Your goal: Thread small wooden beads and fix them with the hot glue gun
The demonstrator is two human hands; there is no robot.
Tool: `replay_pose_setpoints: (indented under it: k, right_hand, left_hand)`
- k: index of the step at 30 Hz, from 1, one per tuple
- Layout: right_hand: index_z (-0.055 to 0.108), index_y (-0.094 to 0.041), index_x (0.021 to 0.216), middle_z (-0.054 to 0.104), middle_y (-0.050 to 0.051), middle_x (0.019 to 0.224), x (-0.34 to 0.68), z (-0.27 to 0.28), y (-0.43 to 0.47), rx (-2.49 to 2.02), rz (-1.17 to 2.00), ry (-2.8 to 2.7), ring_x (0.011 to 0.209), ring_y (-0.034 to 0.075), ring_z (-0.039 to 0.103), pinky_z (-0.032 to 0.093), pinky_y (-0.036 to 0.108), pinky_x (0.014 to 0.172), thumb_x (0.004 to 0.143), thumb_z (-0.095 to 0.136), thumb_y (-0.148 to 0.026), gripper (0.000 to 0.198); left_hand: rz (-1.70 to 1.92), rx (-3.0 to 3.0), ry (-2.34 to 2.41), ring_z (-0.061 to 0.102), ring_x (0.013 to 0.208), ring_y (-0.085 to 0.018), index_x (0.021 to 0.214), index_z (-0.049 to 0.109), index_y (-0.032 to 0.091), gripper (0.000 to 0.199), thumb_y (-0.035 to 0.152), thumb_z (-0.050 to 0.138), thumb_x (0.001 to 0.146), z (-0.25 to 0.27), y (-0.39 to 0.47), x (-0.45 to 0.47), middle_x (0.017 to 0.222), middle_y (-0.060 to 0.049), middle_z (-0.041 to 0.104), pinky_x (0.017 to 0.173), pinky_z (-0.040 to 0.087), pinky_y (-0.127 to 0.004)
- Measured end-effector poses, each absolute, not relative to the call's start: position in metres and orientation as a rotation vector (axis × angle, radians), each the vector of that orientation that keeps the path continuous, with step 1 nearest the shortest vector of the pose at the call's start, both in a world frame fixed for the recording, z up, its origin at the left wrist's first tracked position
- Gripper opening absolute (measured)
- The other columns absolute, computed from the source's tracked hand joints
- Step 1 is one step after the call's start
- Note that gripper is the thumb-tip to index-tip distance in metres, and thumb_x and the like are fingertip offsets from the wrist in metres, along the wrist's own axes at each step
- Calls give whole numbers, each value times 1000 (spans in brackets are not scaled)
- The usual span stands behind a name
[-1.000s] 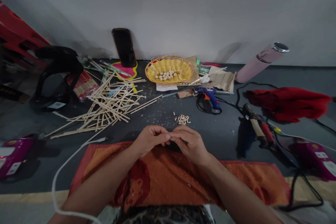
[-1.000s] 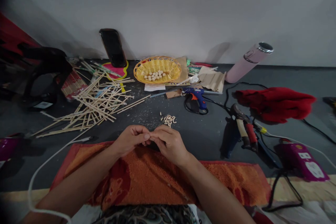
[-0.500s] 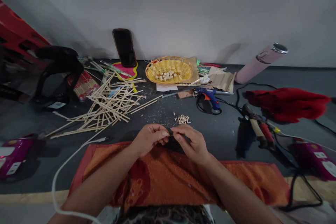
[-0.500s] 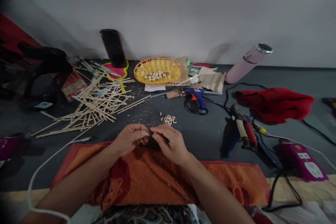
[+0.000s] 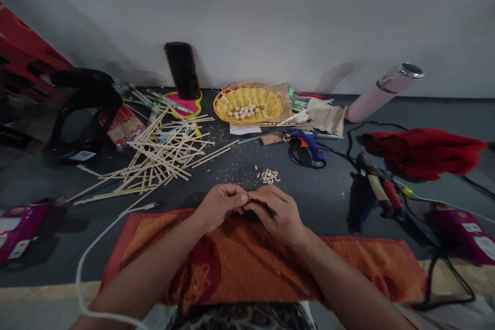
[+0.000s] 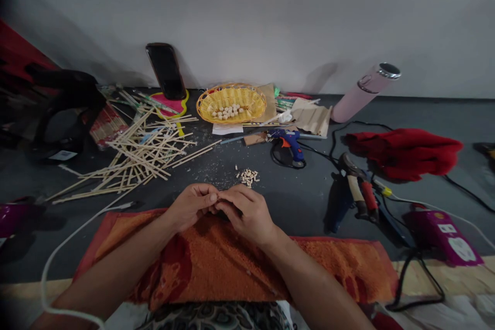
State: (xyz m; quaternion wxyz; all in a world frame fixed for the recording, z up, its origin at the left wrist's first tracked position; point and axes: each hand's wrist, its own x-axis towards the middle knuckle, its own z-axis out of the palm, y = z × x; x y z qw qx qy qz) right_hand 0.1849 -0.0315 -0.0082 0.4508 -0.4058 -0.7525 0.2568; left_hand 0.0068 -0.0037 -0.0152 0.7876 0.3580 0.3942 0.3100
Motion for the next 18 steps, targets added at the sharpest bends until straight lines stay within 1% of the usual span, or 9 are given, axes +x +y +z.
replay_pose_setpoints:
  k: [4,8,12,18]
  right_hand:
    - [65,-20,102,63,6,89,186,-5,-32,-1014,683,-1840,80,14,61,53,28,72,85,55,-13,21]
    - [65,-20,99,64,6,87,188,-2,-31,-997,748,-1826,79,14,61,53,29,72,86,53,-16,18]
    - [64,-19,96,64,6,83,190,3,-29,-973,796,-1832,77,14,61,52,28,70,87,52,-17,16]
    - [64,-19,97,65,6,85,190,2,-29,-974,843,-1862,80,15,60,51,28,72,87,51,-16,16]
  left_hand:
    - [658,776,840,53,55,-8,72,67,11,22,32,74,68,-17,-4,6,66,-3,65,56,38,-20]
    - [647,789,851,54,56,-9,72,67,11,23,33,75,67,-16,-4,6,68,-4,66,57,39,-21]
    - [600,768,815,55,57,-9,69,66,11,26,37,72,70,-11,-4,5,68,-6,66,57,40,-21]
    - [591,784,804,52,54,-7,66,65,11,25,35,72,71,-8,-4,6,65,-3,63,56,40,-20]
